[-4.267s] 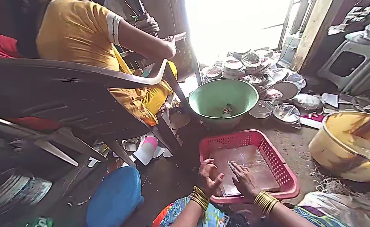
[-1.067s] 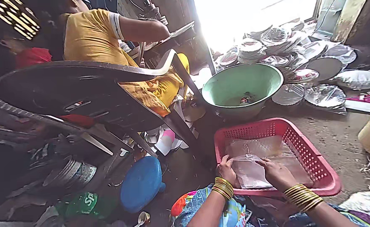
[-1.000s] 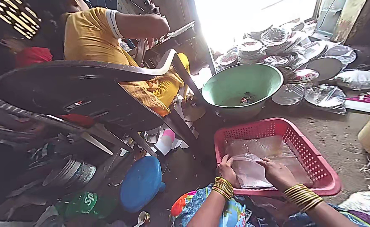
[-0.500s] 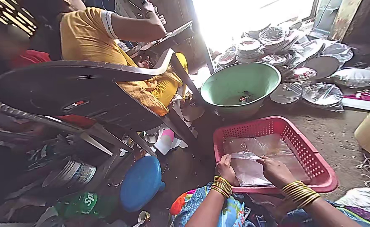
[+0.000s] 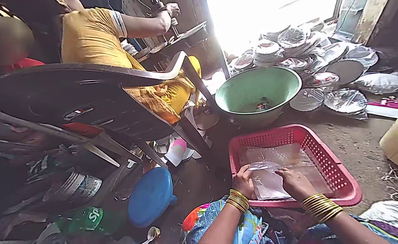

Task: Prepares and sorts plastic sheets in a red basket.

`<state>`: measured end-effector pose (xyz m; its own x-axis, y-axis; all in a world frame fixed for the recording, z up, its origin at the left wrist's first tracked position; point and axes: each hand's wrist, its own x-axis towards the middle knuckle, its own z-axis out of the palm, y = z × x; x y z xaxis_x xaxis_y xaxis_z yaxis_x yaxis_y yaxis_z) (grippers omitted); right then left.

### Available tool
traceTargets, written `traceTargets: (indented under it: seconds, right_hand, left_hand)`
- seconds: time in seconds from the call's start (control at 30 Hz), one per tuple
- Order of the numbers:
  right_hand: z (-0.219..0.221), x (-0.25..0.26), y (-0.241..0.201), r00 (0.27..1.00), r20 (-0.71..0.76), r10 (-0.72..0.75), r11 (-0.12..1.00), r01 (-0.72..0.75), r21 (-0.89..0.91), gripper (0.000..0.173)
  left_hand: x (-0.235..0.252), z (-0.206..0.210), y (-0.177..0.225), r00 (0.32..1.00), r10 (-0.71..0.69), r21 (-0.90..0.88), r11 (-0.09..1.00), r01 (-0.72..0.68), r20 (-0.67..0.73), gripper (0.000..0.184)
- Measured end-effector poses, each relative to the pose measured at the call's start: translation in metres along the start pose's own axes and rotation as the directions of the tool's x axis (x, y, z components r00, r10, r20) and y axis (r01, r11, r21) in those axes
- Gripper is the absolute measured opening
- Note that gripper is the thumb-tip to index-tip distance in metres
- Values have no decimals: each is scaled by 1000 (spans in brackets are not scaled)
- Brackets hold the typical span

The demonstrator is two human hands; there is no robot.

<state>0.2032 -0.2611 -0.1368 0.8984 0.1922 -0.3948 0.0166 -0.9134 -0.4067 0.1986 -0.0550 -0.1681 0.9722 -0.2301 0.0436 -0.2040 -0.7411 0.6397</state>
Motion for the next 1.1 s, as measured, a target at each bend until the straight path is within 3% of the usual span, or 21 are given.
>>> traceTargets:
  seconds: [0.13,0.27,0.33,0.4,0.47,0.5,0.53,0.6,0.67,0.8,0.9,1.1]
  right_hand:
    - [-1,0,1,1000,-16,2,1000,-1,25,46]
    - [4,2,5,994,-100,-33,996,41,74,45]
    - [8,2,8,967,-234,-104,984,135,117,41]
    - [16,4,11,868,-465,-175,948,276,159,35]
    - [22,10,15,670,-702,-241,894,435,108,29]
    - [21,12,16,604,-756,-253,877,472,84,27]
    - [18,12,16,584,-773,-249,872,482,83,26]
    - [12,8,17,621,-753,-217,883,453,120,26]
    - [6,5,17,726,-667,-167,912,371,176,29]
    - [-3,6,21,918,-394,-36,966,134,222,34]
    - [-5,9,22,958,-286,13,973,53,223,37]
    - [-6,9,22,966,-256,20,974,39,222,38]
  left_hand:
    - [0,6,-6,983,85,-77,992,-98,-161,37]
    - [3,5,-7,976,8,-123,992,-35,-217,33]
    - [4,4,-10,961,-33,-152,988,-9,-276,30]
    - [5,2,-11,933,-73,-175,985,11,-354,27]
    - [5,-4,-9,903,-114,-199,980,32,-414,25]
    - [5,-7,-8,898,-135,-215,976,47,-419,25]
    - [5,-8,-7,897,-147,-224,973,55,-416,26]
    - [4,-7,-8,909,-140,-220,974,55,-393,27]
    - [4,-5,-7,940,-123,-171,983,71,-319,30]
    - [8,-8,-3,981,-191,-67,980,190,-14,38]
    - [10,-10,-1,971,-208,-7,978,210,117,38]
    - [8,-9,-1,982,-165,-35,985,168,89,36]
